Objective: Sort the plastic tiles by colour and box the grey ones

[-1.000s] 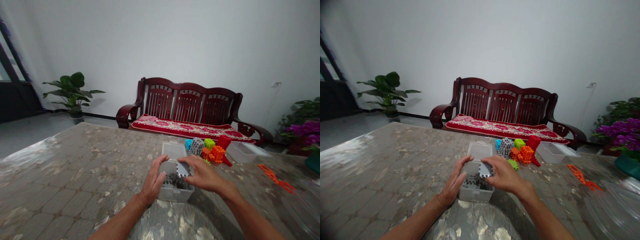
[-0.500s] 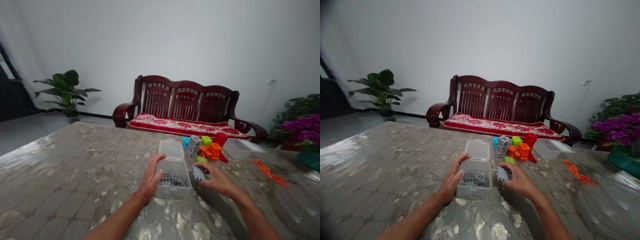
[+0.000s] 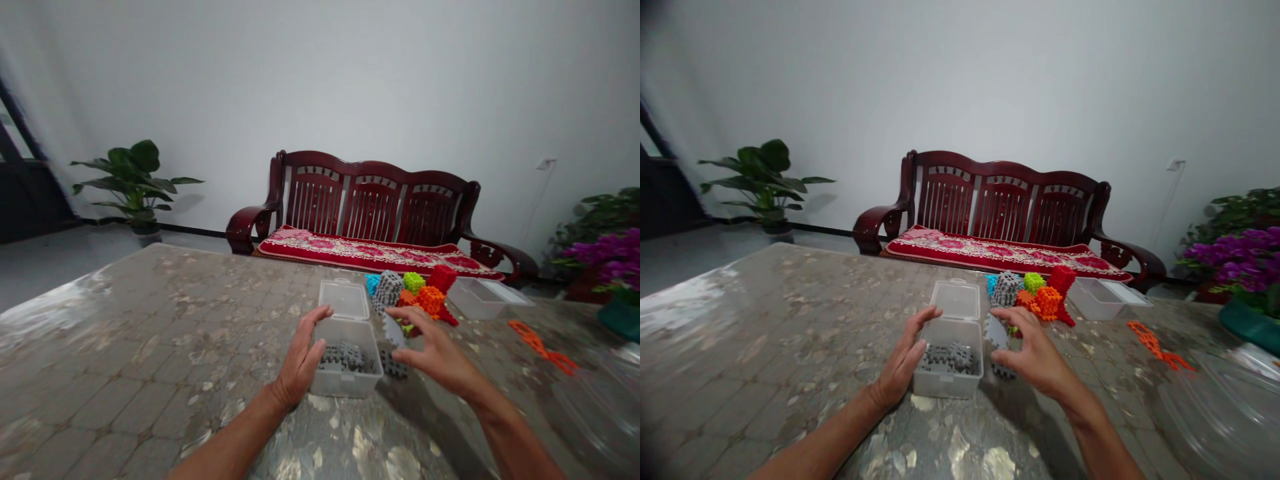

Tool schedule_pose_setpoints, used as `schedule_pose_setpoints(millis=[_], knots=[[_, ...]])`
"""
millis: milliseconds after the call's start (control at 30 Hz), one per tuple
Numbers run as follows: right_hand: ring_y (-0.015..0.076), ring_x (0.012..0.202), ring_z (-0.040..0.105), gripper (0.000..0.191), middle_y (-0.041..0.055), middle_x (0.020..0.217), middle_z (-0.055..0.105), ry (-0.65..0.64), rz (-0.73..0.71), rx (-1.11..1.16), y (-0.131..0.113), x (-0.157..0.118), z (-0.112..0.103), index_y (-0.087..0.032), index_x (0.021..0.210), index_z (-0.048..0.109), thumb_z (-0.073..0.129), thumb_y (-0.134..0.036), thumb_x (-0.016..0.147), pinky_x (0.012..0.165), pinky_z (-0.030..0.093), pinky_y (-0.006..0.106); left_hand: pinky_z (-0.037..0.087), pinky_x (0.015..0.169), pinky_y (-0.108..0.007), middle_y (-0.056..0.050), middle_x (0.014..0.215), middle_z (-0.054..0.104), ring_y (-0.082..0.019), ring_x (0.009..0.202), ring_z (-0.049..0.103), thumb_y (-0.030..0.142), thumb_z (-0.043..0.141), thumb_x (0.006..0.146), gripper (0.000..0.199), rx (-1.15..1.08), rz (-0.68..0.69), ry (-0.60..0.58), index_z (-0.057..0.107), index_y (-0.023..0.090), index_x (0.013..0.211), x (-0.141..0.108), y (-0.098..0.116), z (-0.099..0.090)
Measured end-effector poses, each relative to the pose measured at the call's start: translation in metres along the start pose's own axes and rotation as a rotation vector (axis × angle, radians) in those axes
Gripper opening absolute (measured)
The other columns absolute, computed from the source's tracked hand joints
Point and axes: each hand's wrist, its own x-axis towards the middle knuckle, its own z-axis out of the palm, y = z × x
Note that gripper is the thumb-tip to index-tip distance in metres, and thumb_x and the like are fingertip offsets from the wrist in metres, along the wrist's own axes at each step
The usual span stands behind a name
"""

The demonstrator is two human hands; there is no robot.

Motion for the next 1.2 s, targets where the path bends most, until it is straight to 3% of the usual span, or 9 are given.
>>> schedule_pose_setpoints(millis=[167, 333, 467, 600, 700, 833, 1000, 1200], knots=[[0.0261, 0.114, 0.054, 0.059, 0.0052, 0.121, 0.065, -0.163, -0.198, -0.172, -0.052, 0.021, 0.016, -0.027, 0.129, 0.065, 0.076, -0.024, 0.071, 0.101, 0.042, 0.040, 0.030, 0.119, -0.050, -0.013, 0.148, 0.052, -0.029, 0.139, 0.046, 0.047, 0.044, 0.099, 0.055, -0.016, -0.018, 0.001, 0.042, 0.021, 0.147, 0.000, 0.001, 0.001], [0.0255, 0.111, 0.054, 0.058, 0.0065, 0.121, 0.066, -0.264, -0.324, -0.234, -0.058, 0.037, 0.045, -0.023, 0.130, 0.064, 0.076, -0.024, 0.072, 0.096, 0.044, 0.038, 0.028, 0.120, -0.051, -0.014, 0.150, 0.050, -0.029, 0.141, 0.044, 0.048, 0.044, 0.099, 0.056, -0.028, -0.020, 0.003, 0.040, 0.022, 0.149, -0.001, -0.001, 0.002], [0.0250, 0.113, 0.058, 0.049, 0.0059, 0.123, 0.068, -0.117, -0.246, -0.112, -0.042, 0.036, 0.049, -0.024, 0.123, 0.068, 0.071, -0.023, 0.075, 0.101, 0.044, 0.040, 0.028, 0.120, -0.051, -0.013, 0.151, 0.050, -0.029, 0.141, 0.043, 0.048, 0.044, 0.099, 0.057, -0.031, -0.030, 0.004, 0.040, 0.022, 0.149, -0.002, -0.002, 0.002], [0.0217, 0.088, 0.066, 0.030, 0.0069, 0.103, 0.074, 0.071, 0.023, 0.020, -0.005, 0.026, 0.036, -0.020, 0.106, 0.073, 0.059, -0.029, 0.082, 0.083, 0.052, 0.036, 0.025, 0.121, -0.051, -0.013, 0.152, 0.049, -0.029, 0.143, 0.041, 0.048, 0.044, 0.099, 0.057, -0.022, -0.038, 0.001, 0.040, 0.021, 0.150, -0.002, -0.002, 0.002], [0.0235, 0.085, 0.068, 0.031, 0.0079, 0.096, 0.075, 0.023, 0.143, 0.000, 0.028, 0.013, 0.027, -0.017, 0.102, 0.074, 0.058, -0.030, 0.078, 0.081, 0.053, 0.037, 0.025, 0.121, -0.050, -0.014, 0.152, 0.049, -0.029, 0.142, 0.042, 0.048, 0.044, 0.099, 0.057, -0.021, -0.042, 0.001, 0.040, 0.021, 0.150, -0.002, -0.002, 0.001], [0.0325, 0.111, 0.065, 0.052, 0.0121, 0.121, 0.072, -0.114, 0.185, -0.165, 0.054, -0.008, 0.023, -0.018, 0.117, 0.072, 0.069, -0.028, 0.066, 0.098, 0.049, 0.046, 0.025, 0.121, -0.050, -0.014, 0.152, 0.049, -0.028, 0.142, 0.041, 0.048, 0.044, 0.099, 0.056, -0.019, -0.038, -0.011, 0.041, 0.021, 0.149, -0.001, -0.001, 0.000], [0.0330, 0.116, 0.062, 0.053, 0.0104, 0.123, 0.070, -0.191, 0.141, -0.316, 0.055, -0.018, 0.028, -0.021, 0.118, 0.070, 0.067, -0.023, 0.066, 0.102, 0.046, 0.048, 0.026, 0.121, -0.049, -0.013, 0.150, 0.050, -0.028, 0.142, 0.041, 0.047, 0.045, 0.099, 0.055, -0.022, -0.031, -0.007, 0.044, 0.021, 0.147, 0.000, 0.002, 0.000], [0.0296, 0.105, 0.066, 0.047, 0.0095, 0.112, 0.073, -0.134, 0.141, -0.418, 0.052, -0.016, 0.031, -0.021, 0.113, 0.071, 0.063, -0.020, 0.067, 0.093, 0.050, 0.041, 0.028, 0.119, -0.049, -0.013, 0.148, 0.053, -0.029, 0.140, 0.044, 0.047, 0.046, 0.098, 0.054, -0.023, -0.034, 0.004, 0.047, 0.022, 0.145, 0.000, 0.003, 0.000]])
